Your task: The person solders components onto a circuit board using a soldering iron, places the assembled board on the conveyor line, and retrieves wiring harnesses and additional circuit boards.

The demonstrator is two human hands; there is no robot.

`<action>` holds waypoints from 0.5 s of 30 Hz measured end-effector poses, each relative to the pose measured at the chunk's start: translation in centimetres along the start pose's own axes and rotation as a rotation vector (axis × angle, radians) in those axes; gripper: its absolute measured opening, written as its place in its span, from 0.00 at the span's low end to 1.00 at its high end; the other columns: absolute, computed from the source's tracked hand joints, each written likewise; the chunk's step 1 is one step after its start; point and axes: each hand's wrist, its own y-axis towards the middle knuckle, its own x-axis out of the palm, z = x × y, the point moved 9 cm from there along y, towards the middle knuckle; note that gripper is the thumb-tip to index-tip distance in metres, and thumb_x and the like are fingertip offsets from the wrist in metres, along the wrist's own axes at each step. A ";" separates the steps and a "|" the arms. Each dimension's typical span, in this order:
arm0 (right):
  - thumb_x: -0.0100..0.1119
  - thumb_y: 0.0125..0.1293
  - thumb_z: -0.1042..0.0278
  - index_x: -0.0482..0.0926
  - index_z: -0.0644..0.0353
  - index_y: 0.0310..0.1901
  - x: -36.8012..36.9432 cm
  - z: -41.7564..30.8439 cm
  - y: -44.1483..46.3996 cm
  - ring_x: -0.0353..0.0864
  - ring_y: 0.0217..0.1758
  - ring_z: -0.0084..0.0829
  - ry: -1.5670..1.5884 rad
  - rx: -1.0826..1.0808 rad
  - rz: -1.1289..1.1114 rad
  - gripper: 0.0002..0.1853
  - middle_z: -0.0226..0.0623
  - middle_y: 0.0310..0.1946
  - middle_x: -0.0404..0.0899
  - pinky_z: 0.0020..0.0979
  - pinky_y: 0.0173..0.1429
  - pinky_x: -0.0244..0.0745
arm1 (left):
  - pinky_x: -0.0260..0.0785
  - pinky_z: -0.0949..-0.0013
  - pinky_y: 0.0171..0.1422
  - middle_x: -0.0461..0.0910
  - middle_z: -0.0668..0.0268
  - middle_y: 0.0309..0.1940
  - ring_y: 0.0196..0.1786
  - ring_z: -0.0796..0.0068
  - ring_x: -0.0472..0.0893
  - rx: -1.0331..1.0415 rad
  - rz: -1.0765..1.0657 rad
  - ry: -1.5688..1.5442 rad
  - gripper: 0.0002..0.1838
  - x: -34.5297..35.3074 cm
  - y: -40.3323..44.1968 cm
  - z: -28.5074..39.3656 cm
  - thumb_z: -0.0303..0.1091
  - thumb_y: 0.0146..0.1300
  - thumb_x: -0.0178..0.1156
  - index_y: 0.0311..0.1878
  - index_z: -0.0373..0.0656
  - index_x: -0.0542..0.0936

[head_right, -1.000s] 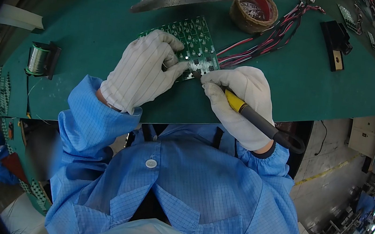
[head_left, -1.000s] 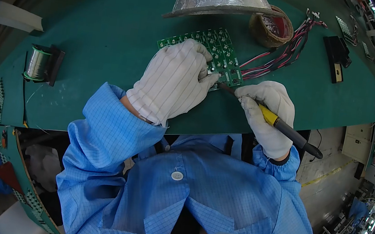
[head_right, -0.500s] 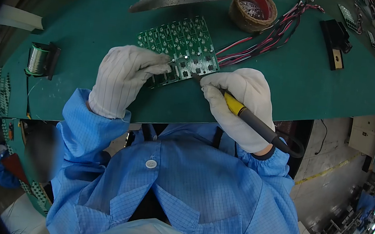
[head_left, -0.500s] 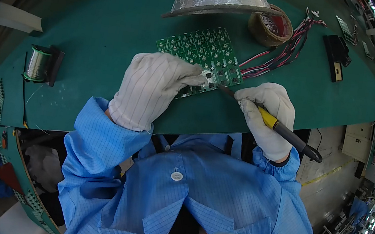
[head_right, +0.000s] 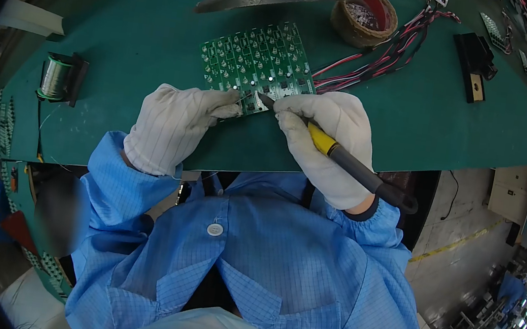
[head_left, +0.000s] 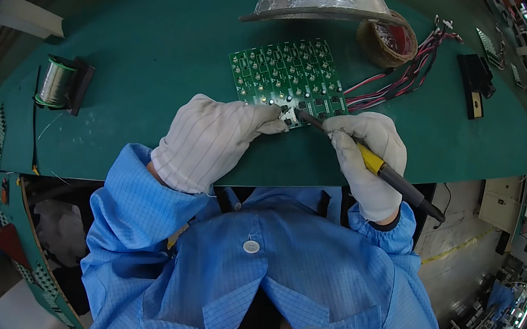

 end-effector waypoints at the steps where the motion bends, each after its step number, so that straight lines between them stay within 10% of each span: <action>1: 0.69 0.60 0.74 0.86 0.56 0.39 0.2 0.0 0.0 0.81 0.36 0.32 -0.026 -0.006 -0.010 0.06 0.31 0.31 0.85 0.34 0.48 0.74 | 0.67 0.68 0.34 0.85 0.69 0.32 0.28 0.70 0.83 -0.002 0.001 0.000 0.10 0.0 0.0 0.0 0.39 0.70 0.62 0.51 0.49 0.84; 15: 0.70 0.59 0.74 0.85 0.57 0.37 0.9 -1.2 0.6 0.82 0.36 0.33 -0.157 -0.190 -0.085 0.05 0.32 0.36 0.88 0.35 0.50 0.72 | 0.68 0.67 0.40 0.85 0.71 0.31 0.31 0.72 0.84 0.015 0.053 0.007 0.12 0.3 0.0 0.1 0.35 0.66 0.66 0.52 0.49 0.85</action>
